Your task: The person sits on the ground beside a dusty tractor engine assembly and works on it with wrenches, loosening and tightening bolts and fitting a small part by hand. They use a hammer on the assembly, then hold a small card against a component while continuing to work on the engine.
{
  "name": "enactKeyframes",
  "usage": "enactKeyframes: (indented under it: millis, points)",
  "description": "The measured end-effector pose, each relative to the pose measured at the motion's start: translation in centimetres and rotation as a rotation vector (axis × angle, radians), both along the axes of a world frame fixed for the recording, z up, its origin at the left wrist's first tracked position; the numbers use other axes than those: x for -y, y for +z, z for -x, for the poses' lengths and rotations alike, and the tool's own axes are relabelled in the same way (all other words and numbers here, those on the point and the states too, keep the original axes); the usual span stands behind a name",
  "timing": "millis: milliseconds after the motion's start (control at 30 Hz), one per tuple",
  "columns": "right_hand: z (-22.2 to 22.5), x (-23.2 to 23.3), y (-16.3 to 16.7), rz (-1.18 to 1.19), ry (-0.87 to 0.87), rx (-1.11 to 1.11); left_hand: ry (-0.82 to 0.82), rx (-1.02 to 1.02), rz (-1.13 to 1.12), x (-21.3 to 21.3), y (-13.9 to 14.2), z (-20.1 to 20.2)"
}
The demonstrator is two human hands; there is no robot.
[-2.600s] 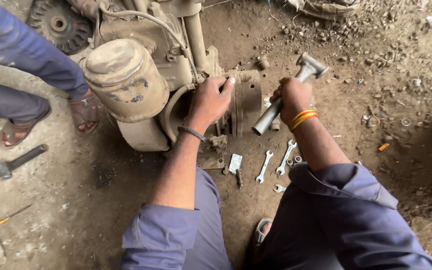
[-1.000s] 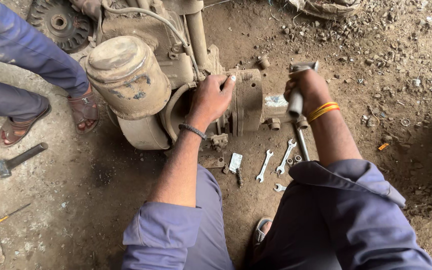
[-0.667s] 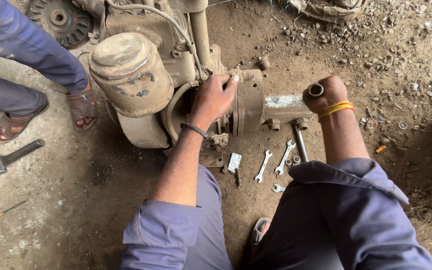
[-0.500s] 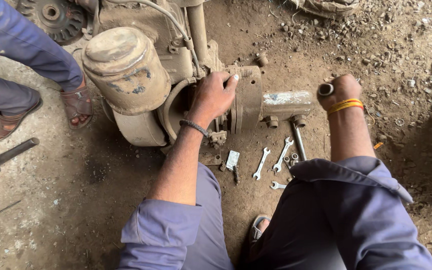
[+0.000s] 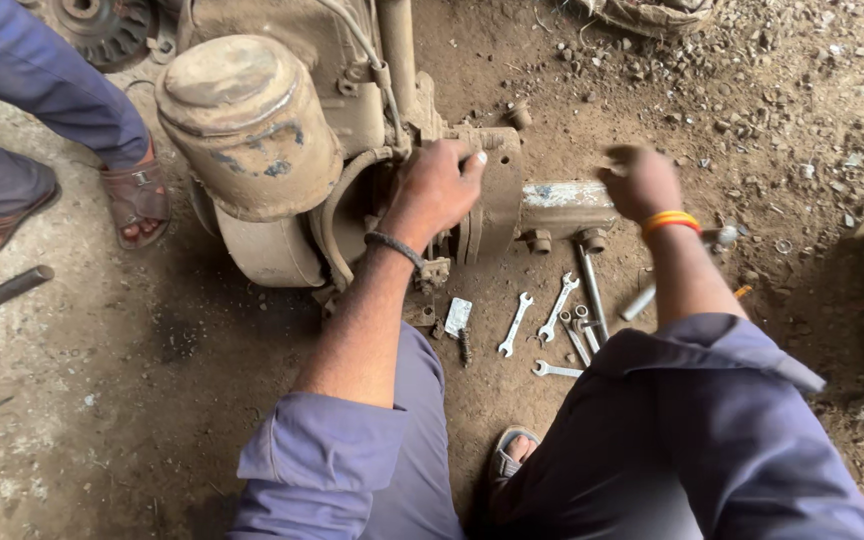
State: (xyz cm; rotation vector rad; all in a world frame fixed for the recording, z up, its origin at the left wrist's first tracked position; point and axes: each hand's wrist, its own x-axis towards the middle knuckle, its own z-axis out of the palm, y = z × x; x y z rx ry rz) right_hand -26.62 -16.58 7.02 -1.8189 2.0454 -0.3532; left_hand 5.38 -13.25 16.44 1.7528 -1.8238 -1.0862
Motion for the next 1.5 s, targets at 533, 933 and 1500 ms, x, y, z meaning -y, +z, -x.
enactKeyframes:
  millis: [533,933,1500]
  points:
    - [-11.7,2.1,2.4,0.506,0.553,-0.318,-0.036,0.011,0.162,-0.1,-0.6,-0.9]
    - [-11.1,3.0,3.0,0.483,0.608,-0.417,-0.049,0.039,0.185,-0.2,0.5,-0.9]
    - [-9.3,3.3,1.0,0.087,0.213,-0.046,-0.001,0.088,-0.095,-1.2,1.2,0.5]
